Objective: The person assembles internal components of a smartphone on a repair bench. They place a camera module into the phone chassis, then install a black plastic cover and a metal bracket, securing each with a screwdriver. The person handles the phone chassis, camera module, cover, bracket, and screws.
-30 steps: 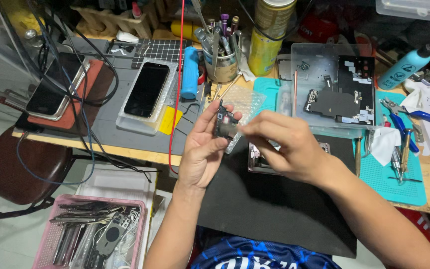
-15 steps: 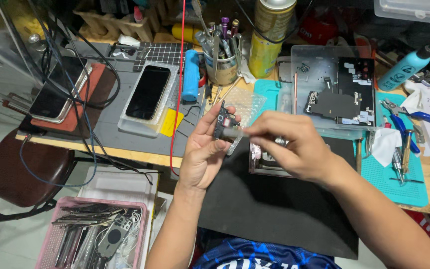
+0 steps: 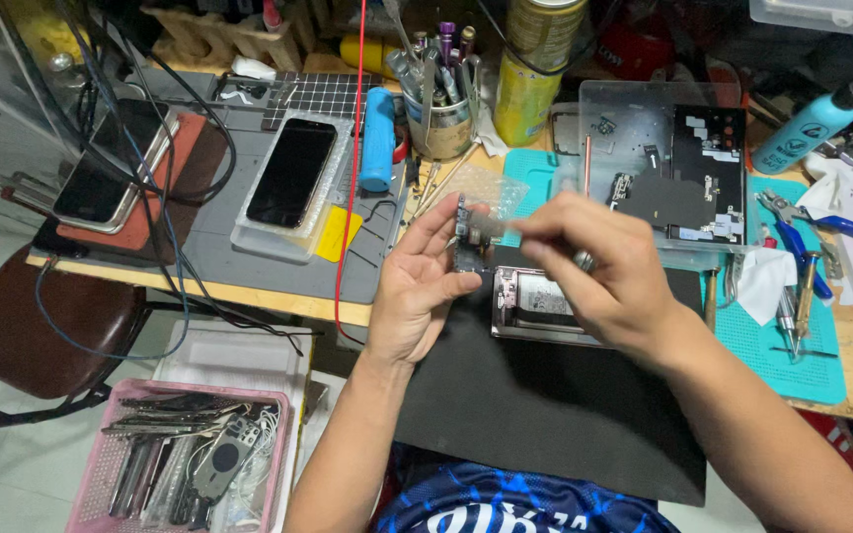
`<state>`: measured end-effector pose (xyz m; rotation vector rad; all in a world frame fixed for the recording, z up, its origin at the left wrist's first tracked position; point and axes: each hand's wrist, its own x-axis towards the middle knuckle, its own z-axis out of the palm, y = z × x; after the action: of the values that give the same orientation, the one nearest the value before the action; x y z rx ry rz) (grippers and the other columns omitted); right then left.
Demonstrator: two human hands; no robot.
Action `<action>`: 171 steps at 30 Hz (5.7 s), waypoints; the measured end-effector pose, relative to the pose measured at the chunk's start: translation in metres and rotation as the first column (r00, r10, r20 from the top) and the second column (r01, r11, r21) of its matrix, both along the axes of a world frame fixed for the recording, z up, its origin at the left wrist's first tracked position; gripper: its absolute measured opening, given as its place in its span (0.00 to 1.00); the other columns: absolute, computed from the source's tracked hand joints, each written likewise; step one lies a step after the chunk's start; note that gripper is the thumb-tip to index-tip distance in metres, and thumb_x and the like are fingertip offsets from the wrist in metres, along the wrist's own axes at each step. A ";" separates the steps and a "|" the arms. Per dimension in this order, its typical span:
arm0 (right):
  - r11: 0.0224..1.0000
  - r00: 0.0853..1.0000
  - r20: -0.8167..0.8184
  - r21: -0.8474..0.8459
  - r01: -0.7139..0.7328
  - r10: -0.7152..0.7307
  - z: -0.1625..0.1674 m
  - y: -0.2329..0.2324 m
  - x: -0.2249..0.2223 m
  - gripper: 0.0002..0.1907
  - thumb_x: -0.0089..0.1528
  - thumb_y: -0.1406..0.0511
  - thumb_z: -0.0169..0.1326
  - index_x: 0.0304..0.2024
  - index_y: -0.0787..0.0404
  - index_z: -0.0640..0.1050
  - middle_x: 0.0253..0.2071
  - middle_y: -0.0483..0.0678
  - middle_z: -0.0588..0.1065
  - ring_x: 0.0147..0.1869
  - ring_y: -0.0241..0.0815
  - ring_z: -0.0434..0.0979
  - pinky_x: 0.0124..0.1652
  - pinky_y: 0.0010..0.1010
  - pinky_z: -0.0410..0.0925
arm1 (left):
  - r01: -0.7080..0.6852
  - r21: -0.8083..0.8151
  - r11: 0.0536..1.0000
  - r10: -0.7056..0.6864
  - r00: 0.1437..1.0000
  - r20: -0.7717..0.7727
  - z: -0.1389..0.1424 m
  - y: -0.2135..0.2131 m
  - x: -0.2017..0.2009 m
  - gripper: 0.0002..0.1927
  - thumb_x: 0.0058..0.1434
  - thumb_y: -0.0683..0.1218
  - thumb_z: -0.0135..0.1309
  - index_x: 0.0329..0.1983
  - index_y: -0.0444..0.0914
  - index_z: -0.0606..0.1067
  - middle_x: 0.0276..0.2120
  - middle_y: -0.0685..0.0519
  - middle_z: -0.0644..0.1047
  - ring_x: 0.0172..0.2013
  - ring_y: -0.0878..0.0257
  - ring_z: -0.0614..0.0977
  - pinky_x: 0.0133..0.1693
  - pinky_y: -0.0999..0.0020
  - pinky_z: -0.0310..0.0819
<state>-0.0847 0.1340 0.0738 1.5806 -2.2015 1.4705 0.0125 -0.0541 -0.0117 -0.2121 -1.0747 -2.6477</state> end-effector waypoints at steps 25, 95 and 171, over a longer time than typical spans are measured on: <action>0.980 0.970 0.245 0.193 -0.057 0.008 0.006 -0.001 0.006 0.10 0.65 0.67 0.55 0.45 0.66 0.81 0.25 0.47 0.76 0.27 0.31 0.71 0.27 0.25 0.63 | -0.058 -0.045 0.997 0.056 0.998 -0.031 0.005 0.001 0.011 0.43 0.55 0.25 0.57 0.75 0.31 0.58 0.66 0.41 0.69 0.61 0.55 0.77 0.60 0.61 0.76; 0.994 0.989 0.122 0.058 -0.091 0.084 0.019 0.026 0.026 0.11 0.57 0.75 0.58 0.43 0.69 0.81 0.27 0.51 0.78 0.27 0.38 0.79 0.29 0.26 0.67 | -0.023 -0.132 0.991 0.010 0.995 -0.097 0.023 0.010 0.042 0.48 0.56 0.28 0.65 0.78 0.33 0.57 0.67 0.42 0.70 0.62 0.58 0.75 0.67 0.62 0.74; 0.888 0.679 0.608 0.098 0.450 -0.411 -0.068 0.150 -0.002 0.15 0.61 0.71 0.61 0.50 0.67 0.80 0.39 0.45 0.80 0.42 0.29 0.79 0.41 0.21 0.72 | -0.305 -0.952 0.019 -0.092 0.948 -0.306 0.040 0.110 -0.059 0.52 0.49 0.40 0.68 0.76 0.36 0.54 0.48 0.42 0.74 0.49 0.43 0.76 0.54 0.53 0.70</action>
<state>-0.0866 0.2836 0.0058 0.4833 -2.5438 2.0408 -0.0469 0.0556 0.0287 -0.7095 -2.5118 -1.0250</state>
